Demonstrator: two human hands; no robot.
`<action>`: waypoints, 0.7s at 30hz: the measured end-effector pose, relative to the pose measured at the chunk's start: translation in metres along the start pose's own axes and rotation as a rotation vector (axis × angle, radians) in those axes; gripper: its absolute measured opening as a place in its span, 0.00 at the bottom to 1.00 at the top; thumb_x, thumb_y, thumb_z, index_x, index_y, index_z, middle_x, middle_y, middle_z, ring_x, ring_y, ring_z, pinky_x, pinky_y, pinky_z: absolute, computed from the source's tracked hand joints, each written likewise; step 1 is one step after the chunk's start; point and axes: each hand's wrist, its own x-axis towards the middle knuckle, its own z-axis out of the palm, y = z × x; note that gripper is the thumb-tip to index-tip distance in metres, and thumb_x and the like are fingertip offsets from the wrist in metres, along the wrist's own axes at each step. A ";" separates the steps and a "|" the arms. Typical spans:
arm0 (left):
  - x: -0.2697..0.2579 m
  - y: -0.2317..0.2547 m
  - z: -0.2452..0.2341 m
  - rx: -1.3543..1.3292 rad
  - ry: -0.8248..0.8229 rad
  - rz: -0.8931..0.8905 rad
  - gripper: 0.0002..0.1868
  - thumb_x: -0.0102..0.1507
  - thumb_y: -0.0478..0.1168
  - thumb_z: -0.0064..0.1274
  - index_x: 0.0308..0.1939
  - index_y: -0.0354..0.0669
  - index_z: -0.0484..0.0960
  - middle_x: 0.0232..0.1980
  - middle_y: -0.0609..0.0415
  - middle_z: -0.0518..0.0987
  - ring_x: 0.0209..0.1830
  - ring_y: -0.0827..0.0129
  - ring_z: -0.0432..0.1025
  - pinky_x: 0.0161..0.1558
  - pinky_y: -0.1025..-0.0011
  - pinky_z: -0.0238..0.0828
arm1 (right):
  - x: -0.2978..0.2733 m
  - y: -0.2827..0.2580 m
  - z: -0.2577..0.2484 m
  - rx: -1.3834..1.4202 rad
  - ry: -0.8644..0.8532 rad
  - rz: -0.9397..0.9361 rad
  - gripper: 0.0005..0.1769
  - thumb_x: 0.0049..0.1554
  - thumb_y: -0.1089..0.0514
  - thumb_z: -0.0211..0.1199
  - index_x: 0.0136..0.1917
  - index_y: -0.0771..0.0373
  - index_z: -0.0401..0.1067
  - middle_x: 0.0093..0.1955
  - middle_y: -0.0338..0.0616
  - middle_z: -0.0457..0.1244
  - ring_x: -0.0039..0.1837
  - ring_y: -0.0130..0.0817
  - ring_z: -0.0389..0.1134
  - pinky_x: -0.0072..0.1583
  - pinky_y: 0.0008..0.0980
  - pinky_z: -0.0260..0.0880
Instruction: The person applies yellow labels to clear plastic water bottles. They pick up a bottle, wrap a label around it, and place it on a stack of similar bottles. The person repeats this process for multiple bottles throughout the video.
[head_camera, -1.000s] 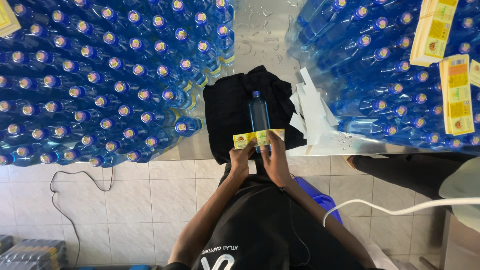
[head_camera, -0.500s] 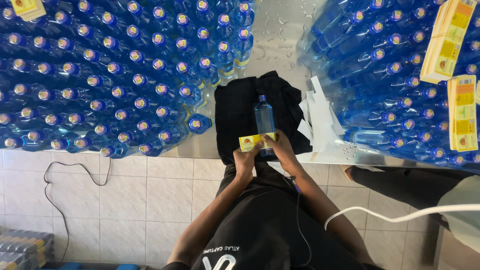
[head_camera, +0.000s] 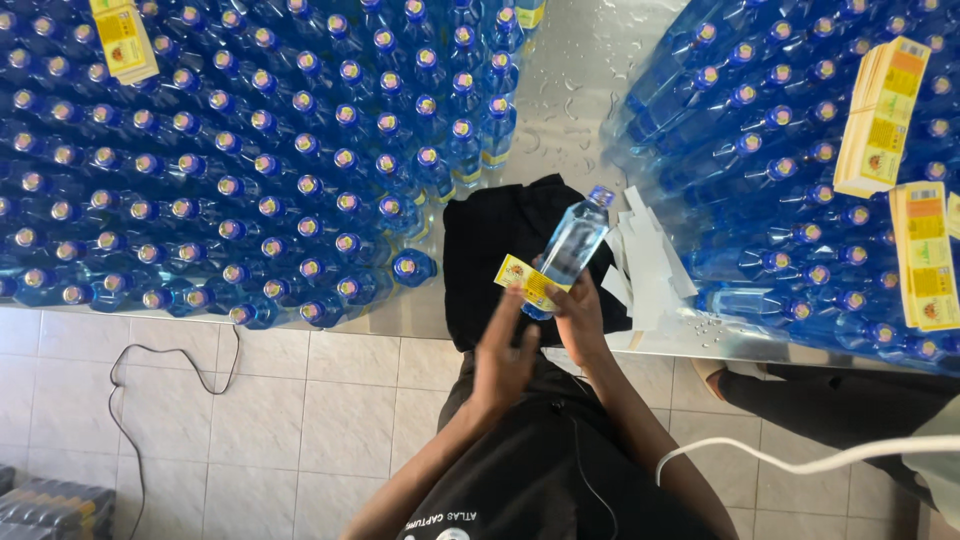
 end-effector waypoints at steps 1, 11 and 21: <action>-0.003 0.002 0.009 0.071 -0.103 0.123 0.32 0.68 0.30 0.60 0.76 0.28 0.71 0.78 0.30 0.70 0.81 0.37 0.62 0.79 0.49 0.61 | -0.004 -0.009 0.006 0.021 -0.035 -0.047 0.37 0.60 0.65 0.71 0.79 0.59 0.61 0.73 0.52 0.67 0.69 0.39 0.71 0.62 0.35 0.74; 0.012 0.005 0.043 0.245 -0.147 0.369 0.47 0.61 0.29 0.68 0.80 0.18 0.60 0.80 0.21 0.64 0.82 0.29 0.60 0.81 0.47 0.57 | -0.030 -0.039 0.022 0.219 -0.120 -0.135 0.39 0.49 0.72 0.70 0.72 0.61 0.62 0.76 0.52 0.63 0.72 0.48 0.67 0.64 0.43 0.73; 0.018 -0.026 0.053 -0.062 -0.063 0.225 0.39 0.50 0.27 0.71 0.67 0.28 0.80 0.66 0.35 0.82 0.70 0.38 0.76 0.74 0.49 0.69 | -0.002 -0.045 -0.039 -0.156 -0.352 -0.361 0.46 0.40 0.64 0.87 0.67 0.67 0.65 0.79 0.64 0.59 0.79 0.52 0.64 0.80 0.46 0.60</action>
